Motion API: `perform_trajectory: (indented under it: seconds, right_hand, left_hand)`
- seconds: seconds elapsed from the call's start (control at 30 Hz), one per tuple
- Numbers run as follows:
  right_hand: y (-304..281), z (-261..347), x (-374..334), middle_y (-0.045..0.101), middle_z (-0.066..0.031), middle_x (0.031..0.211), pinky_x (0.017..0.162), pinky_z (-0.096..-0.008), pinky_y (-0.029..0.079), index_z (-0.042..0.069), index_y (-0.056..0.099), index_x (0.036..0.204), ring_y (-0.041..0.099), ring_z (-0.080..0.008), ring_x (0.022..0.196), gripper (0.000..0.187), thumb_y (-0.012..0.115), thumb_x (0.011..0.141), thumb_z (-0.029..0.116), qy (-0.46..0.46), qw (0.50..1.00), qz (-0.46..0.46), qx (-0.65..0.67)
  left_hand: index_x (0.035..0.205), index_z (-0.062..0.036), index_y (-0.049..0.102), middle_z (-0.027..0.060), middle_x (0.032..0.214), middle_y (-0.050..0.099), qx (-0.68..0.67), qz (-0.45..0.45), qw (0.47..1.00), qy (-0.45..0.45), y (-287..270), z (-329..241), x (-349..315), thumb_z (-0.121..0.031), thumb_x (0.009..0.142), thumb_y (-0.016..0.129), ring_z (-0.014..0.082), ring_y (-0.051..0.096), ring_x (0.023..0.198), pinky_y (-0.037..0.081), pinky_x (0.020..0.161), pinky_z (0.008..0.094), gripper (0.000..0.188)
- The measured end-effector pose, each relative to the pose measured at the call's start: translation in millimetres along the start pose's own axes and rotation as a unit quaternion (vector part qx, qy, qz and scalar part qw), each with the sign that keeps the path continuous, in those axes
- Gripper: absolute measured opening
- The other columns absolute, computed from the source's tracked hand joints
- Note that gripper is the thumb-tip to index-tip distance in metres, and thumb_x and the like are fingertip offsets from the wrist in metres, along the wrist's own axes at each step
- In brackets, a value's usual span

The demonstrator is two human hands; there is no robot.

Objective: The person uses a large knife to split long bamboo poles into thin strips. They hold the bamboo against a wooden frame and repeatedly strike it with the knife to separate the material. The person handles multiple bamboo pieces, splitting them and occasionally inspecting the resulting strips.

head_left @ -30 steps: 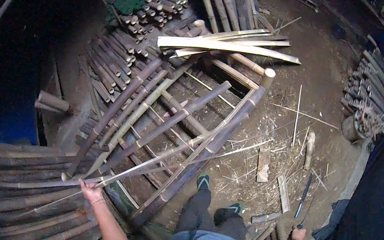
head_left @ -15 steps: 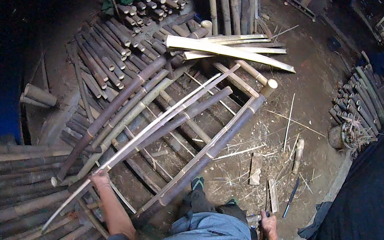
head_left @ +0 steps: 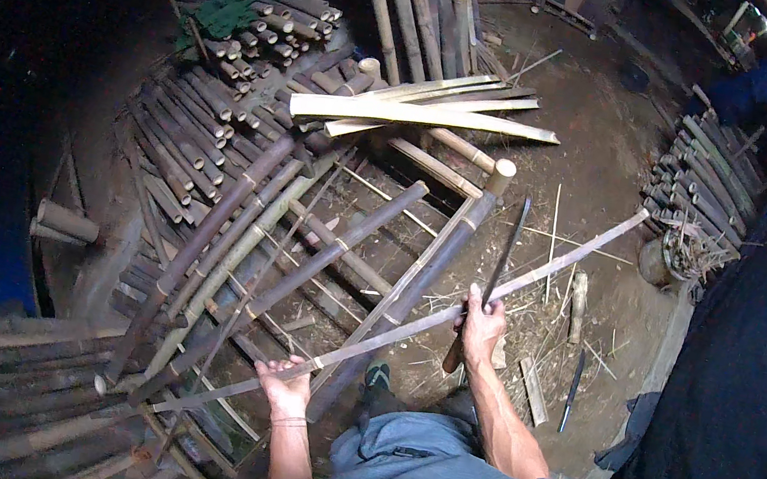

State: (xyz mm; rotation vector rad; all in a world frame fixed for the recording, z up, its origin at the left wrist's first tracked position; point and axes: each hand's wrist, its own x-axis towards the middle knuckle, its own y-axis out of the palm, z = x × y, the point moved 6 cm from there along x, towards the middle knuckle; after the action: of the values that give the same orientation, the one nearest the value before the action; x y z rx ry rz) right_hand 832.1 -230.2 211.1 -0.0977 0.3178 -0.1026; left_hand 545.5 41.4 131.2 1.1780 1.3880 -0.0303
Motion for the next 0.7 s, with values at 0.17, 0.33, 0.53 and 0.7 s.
perform_trajectory:
  seconds: [0.17, 0.33, 0.53, 0.7]
  right_hand:
    - [-38.3, -7.8, 52.0, 0.057, -0.0013, 0.062, 0.043, -0.0255, 0.042, 0.005, 0.056, 0.083, 0.052, -0.0103, 0.046, 0.021, 0.060, 0.095, 0.022, 0.018, 0.996, 0.059, 0.065]
    - [-78.4, 3.1, 107.7, 0.054, -0.0006, 0.059, 0.044, -0.0255, 0.042, 0.006, 0.056, 0.085, 0.051, -0.0099, 0.047, 0.022, 0.062, 0.094, 0.025, 0.010, 0.987, 0.139, 0.079]
    - [-98.2, 43.8, 115.0, 0.057, -0.0001, 0.066, 0.048, -0.0251, 0.043, 0.004, 0.059, 0.086, 0.052, -0.0081, 0.052, 0.023, 0.063, 0.094, 0.025, -0.009, 0.967, 0.245, 0.066]
    - [-116.9, 106.0, 116.2, 0.062, -0.0031, 0.072, 0.055, -0.0285, 0.047, 0.001, 0.063, 0.097, 0.057, -0.0102, 0.059, 0.034, 0.063, 0.092, 0.035, -0.093, 0.962, 0.251, -0.050]
  left_hand:
    - [0.076, -0.0077, 0.052, 0.0059, 0.065, 0.054, 0.014, 0.027, 0.999, -0.036, -31.3, 61.2, -53.0, -0.045, 0.098, 0.046, 0.0217, 0.055, 0.064, 0.051, 0.077, 0.0425, 0.044]
    - [0.121, -0.0001, 0.055, 0.0186, 0.124, 0.056, 0.543, 0.203, 0.795, -0.180, -12.5, 164.4, -201.9, -0.035, 0.094, 0.059, 0.0299, 0.058, 0.112, 0.049, 0.095, 0.0433, 0.045]
    - [0.133, 0.0007, 0.045, 0.0227, 0.120, 0.057, 0.839, 0.346, 0.287, 0.306, 97.2, 249.4, -240.6, -0.043, 0.091, 0.059, 0.0365, 0.058, 0.109, 0.043, 0.097, 0.0461, 0.062]
    - [0.122, -0.0014, 0.058, 0.0043, 0.082, 0.063, 0.686, 0.382, 0.602, -0.145, 51.6, 270.7, -211.0, -0.031, 0.100, 0.050, 0.0113, 0.063, 0.063, 0.052, 0.055, 0.0258, 0.038]
